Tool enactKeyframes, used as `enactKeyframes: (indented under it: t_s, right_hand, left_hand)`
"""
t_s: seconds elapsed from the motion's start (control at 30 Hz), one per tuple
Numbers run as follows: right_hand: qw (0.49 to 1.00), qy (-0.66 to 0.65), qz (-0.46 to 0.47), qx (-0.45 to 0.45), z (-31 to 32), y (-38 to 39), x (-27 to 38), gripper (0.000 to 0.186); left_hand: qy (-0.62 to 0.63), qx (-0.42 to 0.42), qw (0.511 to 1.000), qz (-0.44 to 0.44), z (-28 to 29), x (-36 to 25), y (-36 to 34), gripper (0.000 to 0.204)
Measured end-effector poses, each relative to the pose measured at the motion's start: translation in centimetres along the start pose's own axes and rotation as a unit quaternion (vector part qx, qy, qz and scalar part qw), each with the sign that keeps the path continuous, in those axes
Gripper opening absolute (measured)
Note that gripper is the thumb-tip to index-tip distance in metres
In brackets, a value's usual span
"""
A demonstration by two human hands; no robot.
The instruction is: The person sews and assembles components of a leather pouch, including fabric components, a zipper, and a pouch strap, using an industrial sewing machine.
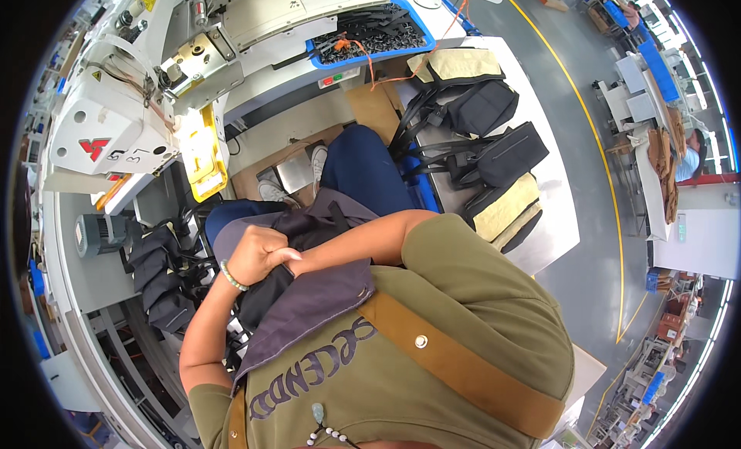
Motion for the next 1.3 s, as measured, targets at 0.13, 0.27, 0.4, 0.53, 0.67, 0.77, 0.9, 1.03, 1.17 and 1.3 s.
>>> enactKeyframes:
  t_s: [0.13, 0.27, 0.4, 0.53, 0.67, 0.77, 0.9, 1.03, 1.17, 1.3]
  right_hand:
    - [0.996, -0.085, 0.03, -0.02, 2.2, 0.8, -0.6, 0.031]
    - [0.998, -0.026, 0.018, -0.055, 4.4, 3.7, 0.8, 0.029]
    - [0.998, 0.021, 0.022, -0.052, 5.1, 3.9, 0.6, 0.029]
    - [0.995, 0.083, 0.032, -0.05, 5.9, 3.2, -0.4, 0.029]
    - [0.987, 0.15, 0.04, -0.037, 7.2, 2.0, -0.8, 0.029]
    - [0.976, -0.035, 0.111, -0.186, 14.9, 8.9, 4.6, 0.022]
    - [0.685, 0.303, 0.204, -0.63, 30.2, 23.4, 11.7, 0.016]
    - [0.596, 0.427, 0.095, -0.673, 37.9, 27.2, 12.5, 0.018]
    - [0.595, 0.463, -0.018, -0.657, 39.5, 25.3, 12.1, 0.014]
    - [0.577, 0.458, 0.034, -0.675, 39.5, 25.9, 12.6, 0.013]
  left_hand:
    - [0.031, -0.013, 0.998, 0.048, 1.2, 2.2, 0.8, 0.044]
    - [0.167, -0.024, 0.978, 0.122, 2.6, 3.7, 1.2, 0.037]
    - [0.136, -0.013, 0.987, 0.079, 0.7, 0.4, -1.9, 0.029]
    - [0.076, -0.004, 0.993, 0.089, 1.4, 0.7, -1.9, 0.03]
    - [0.074, -0.05, 0.982, 0.169, 2.6, 4.3, 0.2, 0.025]
    - [0.152, -0.189, 0.951, 0.189, 7.0, 6.3, 4.3, 0.022]
    - [0.381, -0.26, 0.864, 0.205, 7.5, 10.0, 9.9, 0.028]
    - [0.351, -0.227, 0.878, 0.232, 5.0, 9.9, 8.6, 0.02]
    - [0.354, -0.198, 0.878, 0.253, 3.0, 9.2, 7.0, 0.014]
    - [0.347, -0.257, 0.874, 0.223, 4.0, 8.3, 6.6, 0.015]
Point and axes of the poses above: each hand's wrist, its own y-axis away from the middle knuckle, its own z-axis out of the back of the hand, x = y × z, the point moved 8 cm from there along -y, towards the middle knuckle, and after that the axes turned 7 degrees about -y, right-handed, at the moved point
